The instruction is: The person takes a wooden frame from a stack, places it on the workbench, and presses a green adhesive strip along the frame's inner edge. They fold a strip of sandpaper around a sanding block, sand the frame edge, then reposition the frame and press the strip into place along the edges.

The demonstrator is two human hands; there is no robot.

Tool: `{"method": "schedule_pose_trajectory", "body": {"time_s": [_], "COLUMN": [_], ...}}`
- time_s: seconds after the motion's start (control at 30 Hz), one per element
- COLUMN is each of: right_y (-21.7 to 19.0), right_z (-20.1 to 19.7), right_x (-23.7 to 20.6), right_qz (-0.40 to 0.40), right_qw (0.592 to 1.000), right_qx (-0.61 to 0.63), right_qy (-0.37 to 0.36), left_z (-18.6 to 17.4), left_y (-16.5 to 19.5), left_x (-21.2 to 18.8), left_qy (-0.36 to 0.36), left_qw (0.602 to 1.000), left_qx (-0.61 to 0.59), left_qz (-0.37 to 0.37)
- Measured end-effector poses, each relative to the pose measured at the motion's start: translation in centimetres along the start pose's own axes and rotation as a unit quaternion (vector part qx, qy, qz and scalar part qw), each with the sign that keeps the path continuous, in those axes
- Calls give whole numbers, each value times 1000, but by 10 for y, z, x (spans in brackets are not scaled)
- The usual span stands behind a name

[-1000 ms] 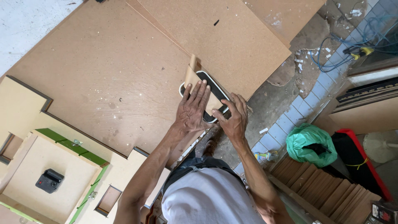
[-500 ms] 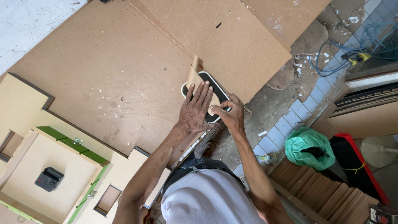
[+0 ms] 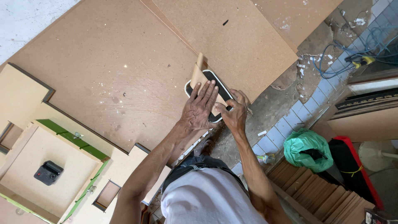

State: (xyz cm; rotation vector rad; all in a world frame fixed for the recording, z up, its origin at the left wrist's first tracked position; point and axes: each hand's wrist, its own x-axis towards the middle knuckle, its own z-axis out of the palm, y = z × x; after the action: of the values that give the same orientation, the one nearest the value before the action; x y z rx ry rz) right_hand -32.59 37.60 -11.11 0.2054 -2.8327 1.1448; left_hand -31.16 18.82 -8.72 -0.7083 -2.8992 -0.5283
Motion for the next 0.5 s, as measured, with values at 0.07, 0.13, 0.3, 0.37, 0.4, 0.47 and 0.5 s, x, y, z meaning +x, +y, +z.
{"method": "schedule_pose_trajectory", "body": {"time_s": [0.07,0.13,0.3,0.37,0.4,0.47,0.5], "right_y": [1,0,1,7,11,24,31], "right_z": [0,-3,-29,-41,-47,-58,-64], "right_x": [1,-2,-32,-49,-58,-76,-85], "right_qz": [5,35,142,182,198,214,215], "right_qw": [1000,998,984,973,966,958,959], "right_qx": [13,53,106,135,161,185,182], "right_qy": [-3,-18,-34,-40,-38,-37,-39], "left_z": [0,2,6,7,7,8,9], "left_y": [0,0,-1,-1,-2,-3,-3], "left_x": [0,1,0,-1,-1,-2,-2], "left_qy": [-19,-14,-17,1,-4,-14,-8], "left_qw": [999,1000,1000,999,1000,1000,999], "left_qx": [28,11,25,35,31,23,34], "left_qz": [-2,-6,-8,8,6,4,6]}}
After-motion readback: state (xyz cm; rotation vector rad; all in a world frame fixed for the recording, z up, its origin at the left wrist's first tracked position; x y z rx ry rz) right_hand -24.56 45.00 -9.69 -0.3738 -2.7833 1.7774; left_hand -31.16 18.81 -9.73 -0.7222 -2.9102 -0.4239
